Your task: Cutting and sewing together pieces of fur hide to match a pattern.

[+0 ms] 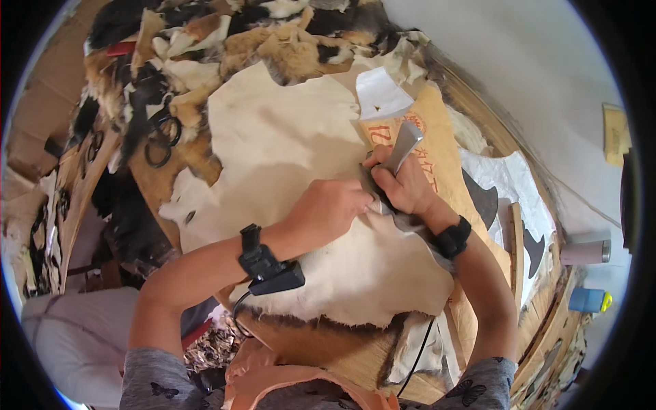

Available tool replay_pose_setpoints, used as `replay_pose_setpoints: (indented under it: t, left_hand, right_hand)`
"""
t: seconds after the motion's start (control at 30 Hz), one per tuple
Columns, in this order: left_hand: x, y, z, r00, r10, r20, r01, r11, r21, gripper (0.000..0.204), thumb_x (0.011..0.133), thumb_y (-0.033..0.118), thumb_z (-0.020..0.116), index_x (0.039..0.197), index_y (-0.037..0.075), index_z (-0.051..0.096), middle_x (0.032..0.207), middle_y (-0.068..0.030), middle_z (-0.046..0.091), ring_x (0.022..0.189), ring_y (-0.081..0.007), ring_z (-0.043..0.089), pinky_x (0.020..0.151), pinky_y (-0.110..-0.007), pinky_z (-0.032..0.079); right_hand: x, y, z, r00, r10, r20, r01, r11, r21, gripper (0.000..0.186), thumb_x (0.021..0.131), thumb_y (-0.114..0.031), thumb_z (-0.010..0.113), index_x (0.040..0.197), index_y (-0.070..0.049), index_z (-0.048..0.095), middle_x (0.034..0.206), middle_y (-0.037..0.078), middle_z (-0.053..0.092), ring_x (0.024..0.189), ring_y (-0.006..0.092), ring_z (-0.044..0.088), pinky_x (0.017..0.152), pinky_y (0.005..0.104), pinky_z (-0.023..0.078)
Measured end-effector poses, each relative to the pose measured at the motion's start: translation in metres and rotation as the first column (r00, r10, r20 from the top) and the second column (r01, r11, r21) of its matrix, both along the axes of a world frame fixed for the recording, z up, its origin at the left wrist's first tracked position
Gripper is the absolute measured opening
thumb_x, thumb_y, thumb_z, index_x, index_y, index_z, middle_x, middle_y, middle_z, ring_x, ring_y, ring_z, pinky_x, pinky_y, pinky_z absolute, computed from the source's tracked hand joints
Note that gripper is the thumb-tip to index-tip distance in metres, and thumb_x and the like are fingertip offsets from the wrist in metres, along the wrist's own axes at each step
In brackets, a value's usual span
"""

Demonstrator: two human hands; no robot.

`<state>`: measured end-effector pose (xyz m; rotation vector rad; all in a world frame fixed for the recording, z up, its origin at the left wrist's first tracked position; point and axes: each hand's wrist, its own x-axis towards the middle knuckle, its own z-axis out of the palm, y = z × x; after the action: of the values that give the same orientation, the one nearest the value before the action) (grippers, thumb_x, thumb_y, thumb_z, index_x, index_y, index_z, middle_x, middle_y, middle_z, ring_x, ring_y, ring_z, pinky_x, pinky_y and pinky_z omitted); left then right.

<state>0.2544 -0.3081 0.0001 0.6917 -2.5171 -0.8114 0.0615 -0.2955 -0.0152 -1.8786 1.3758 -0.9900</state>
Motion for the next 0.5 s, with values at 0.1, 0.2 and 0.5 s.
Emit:
replay_pose_setpoints:
  t: [0.1,0.2,0.5]
  left_hand:
    - [-0.001,-0.010,0.012,0.992,-0.067,-0.103,0.070,0.997,0.034,0.015,0.076,0.004,0.062,0.090,0.004,0.067,0.077,-0.0094,0.061,0.066,-0.0271,0.059,0.058,-0.034,0.047]
    - [0.004,-0.023,0.023,0.971,-0.102,-0.218,0.112,0.993,0.036,0.016,0.075,0.003,0.063,0.090,0.005,0.067,0.077,-0.0079,0.061,0.065,-0.0258,0.060,0.058,-0.033,0.047]
    - [0.030,-0.049,0.065,0.916,-0.241,-0.321,0.229,0.970,-0.075,0.017,0.075,0.004,0.064,0.092,0.005,0.065,0.080,-0.0064,0.060,0.067,-0.0251,0.059,0.059,-0.032,0.048]
  right_hand:
    - [0.003,-0.012,0.003,1.000,0.024,-0.017,-0.024,0.999,-0.027,0.016,0.075,-0.010,0.050,0.085,-0.001,0.058,0.074,0.013,0.057,0.070,0.0288,0.054,0.065,0.0370,0.042]
    - [0.010,-0.032,0.000,1.000,-0.002,-0.030,0.001,0.999,-0.045,0.016,0.075,-0.010,0.051,0.086,-0.002,0.058,0.073,0.011,0.056,0.069,0.0267,0.052,0.065,0.0359,0.042]
    - [0.024,-0.096,-0.010,0.991,0.029,-0.129,-0.045,0.991,-0.125,0.016,0.079,-0.011,0.049,0.089,-0.002,0.058,0.079,0.012,0.060,0.073,0.0263,0.055,0.067,0.0338,0.043]
